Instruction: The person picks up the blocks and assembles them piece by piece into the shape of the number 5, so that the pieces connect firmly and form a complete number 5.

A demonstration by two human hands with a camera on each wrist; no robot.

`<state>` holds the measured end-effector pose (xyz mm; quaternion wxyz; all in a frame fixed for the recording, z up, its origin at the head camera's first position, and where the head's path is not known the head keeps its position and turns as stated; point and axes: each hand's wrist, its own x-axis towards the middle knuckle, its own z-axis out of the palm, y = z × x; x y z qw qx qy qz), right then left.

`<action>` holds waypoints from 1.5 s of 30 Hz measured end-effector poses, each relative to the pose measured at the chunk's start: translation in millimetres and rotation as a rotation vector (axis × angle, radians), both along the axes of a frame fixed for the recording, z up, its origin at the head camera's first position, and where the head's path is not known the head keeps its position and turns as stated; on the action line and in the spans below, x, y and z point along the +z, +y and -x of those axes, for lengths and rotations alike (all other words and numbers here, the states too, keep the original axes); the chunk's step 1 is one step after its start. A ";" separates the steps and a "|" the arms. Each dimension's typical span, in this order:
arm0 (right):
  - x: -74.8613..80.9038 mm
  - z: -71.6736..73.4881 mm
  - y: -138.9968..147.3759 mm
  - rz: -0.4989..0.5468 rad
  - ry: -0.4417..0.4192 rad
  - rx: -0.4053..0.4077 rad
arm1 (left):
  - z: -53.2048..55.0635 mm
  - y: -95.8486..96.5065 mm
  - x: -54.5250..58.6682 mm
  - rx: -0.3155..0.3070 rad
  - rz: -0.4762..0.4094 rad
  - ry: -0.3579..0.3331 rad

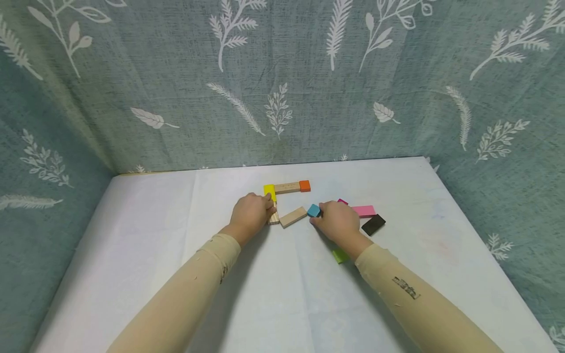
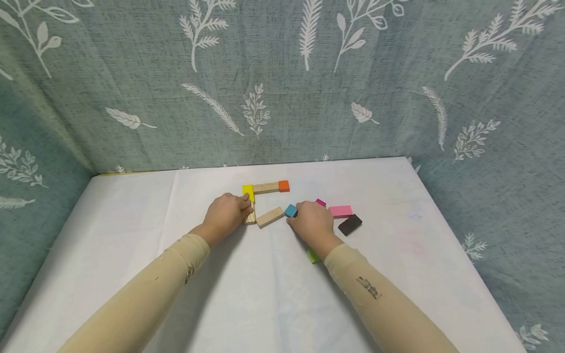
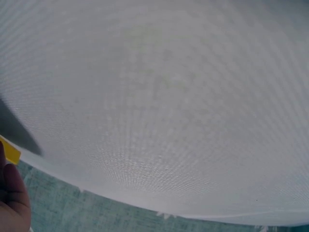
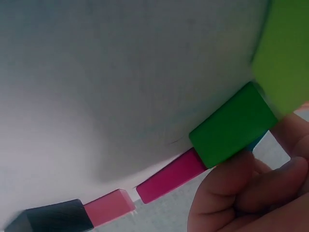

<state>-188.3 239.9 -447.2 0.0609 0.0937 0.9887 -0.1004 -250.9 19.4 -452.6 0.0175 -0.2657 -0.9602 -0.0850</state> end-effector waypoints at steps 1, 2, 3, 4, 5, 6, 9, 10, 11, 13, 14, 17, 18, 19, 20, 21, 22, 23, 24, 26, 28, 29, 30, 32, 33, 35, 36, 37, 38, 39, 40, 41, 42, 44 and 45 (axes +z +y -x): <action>-0.4 0.4 -0.9 -0.012 -0.004 0.008 | -0.2 -0.4 0.3 0.002 0.003 0.000; -0.6 0.8 -1.4 -0.024 -0.005 0.017 | -0.3 -0.5 0.1 0.005 0.003 -0.002; -0.9 1.2 -1.4 -0.033 -0.004 0.023 | -0.4 -0.6 0.1 0.006 0.004 -0.002; -0.9 1.4 -1.3 -0.038 -0.001 0.029 | -0.5 -0.6 0.0 0.006 0.005 -0.002; -1.2 1.6 -0.7 -0.040 0.002 0.034 | -0.4 -0.5 -0.3 0.006 0.007 -0.004; -1.5 1.7 0.1 -0.042 0.008 0.037 | -0.4 -0.3 -0.3 0.006 0.007 -0.005; -1.5 1.3 3.2 -0.034 0.017 0.045 | -0.4 0.2 -0.5 0.002 0.003 -0.006; -1.1 1.1 4.2 -0.030 0.019 0.049 | -0.3 0.3 -0.6 0.000 0.004 -0.004; -0.4 0.6 5.5 -0.026 0.017 0.052 | -0.4 0.4 -0.5 0.001 0.004 -0.002; 4.7 -0.9 8.8 0.002 0.024 0.057 | -0.5 0.6 -0.4 0.001 0.005 0.003; 8.3 -2.5 11.4 0.023 0.031 0.060 | -0.7 0.7 -0.1 0.000 0.005 0.005; 21.9 -11.9 22.9 0.075 0.085 0.076 | -1.3 2.1 0.2 -0.008 0.006 0.011; 26.4 -16.6 28.0 0.090 0.103 0.082 | -1.6 2.8 0.4 -0.011 0.005 0.012; 30.1 -21.9 33.6 0.099 0.119 0.093 | -2.0 3.5 0.7 -0.012 0.005 0.013; 32.8 -28.0 39.2 0.096 0.130 0.096 | -2.2 4.1 0.9 -0.011 0.007 0.013; 34.5 -34.2 44.9 0.084 0.138 0.103 | -2.3 4.7 0.8 -0.007 0.005 0.013; 35.3 -40.7 50.7 0.075 0.146 0.107 | -2.6 5.1 1.0 -0.004 0.005 0.011; 35.0 -46.7 56.4 0.063 0.154 0.114 | -2.6 5.3 0.9 -0.001 0.007 0.010; 34.3 -52.6 61.9 0.047 0.160 0.120 | -2.7 5.5 0.9 0.002 0.006 0.008; 31.8 -61.2 71.5 0.019 0.180 0.126 | -2.3 5.0 0.3 0.002 -0.001 0.006; 28.7 -63.8 78.5 0.018 0.199 0.121 | -1.7 3.2 -0.4 0.001 -0.007 0.007; 27.1 -62.5 80.5 0.027 0.199 0.115 | -1.3 2.0 -1.0 0.004 -0.009 0.009; 25.7 -59.7 81.5 0.033 0.192 0.110 | -1.1 0.7 -1.5 0.007 -0.013 0.010; 22.4 -48.7 81.4 0.025 0.163 0.117 | 0.3 -2.6 -1.4 0.014 -0.013 0.016; 21.0 -42.1 80.4 0.018 0.138 0.126 | 0.8 -4.0 -1.3 0.017 -0.013 0.020; 17.4 -28.2 78.6 -0.006 0.089 0.159 | 1.7 -5.3 -1.5 0.017 -0.016 0.025; 15.4 -21.7 78.0 -0.019 0.061 0.178 | 2.1 -5.4 -1.5 0.015 -0.019 0.025; 12.9 -15.7 78.0 -0.029 0.034 0.190 | 2.5 -5.1 -1.6 0.011 -0.020 0.025; 10.8 -10.7 78.2 -0.027 0.005 0.192 | 2.6 -4.3 -1.8 0.010 -0.022 0.023; 8.5 -6.3 78.8 -0.023 -0.020 0.195 | 2.5 -3.4 -2.1 0.007 -0.022 0.020; 5.9 -2.6 79.6 -0.020 -0.044 0.195 | 2.4 -2.4 -2.4 0.006 -0.021 0.017; 3.2 0.4 80.3 -0.020 -0.066 0.194 | 2.2 -1.3 -2.6 0.007 -0.017 0.013; 1.1 2.4 81.1 -0.020 -0.086 0.193 | 1.9 -0.2 -2.9 0.007 -0.011 0.011; -1.8 4.0 82.6 -0.020 -0.108 0.184 | 1.0 2.1 -2.4 0.006 -0.007 0.008; -2.8 4.0 83.4 -0.020 -0.109 0.181 | 0.5 3.2 -1.8 0.002 -0.004 0.010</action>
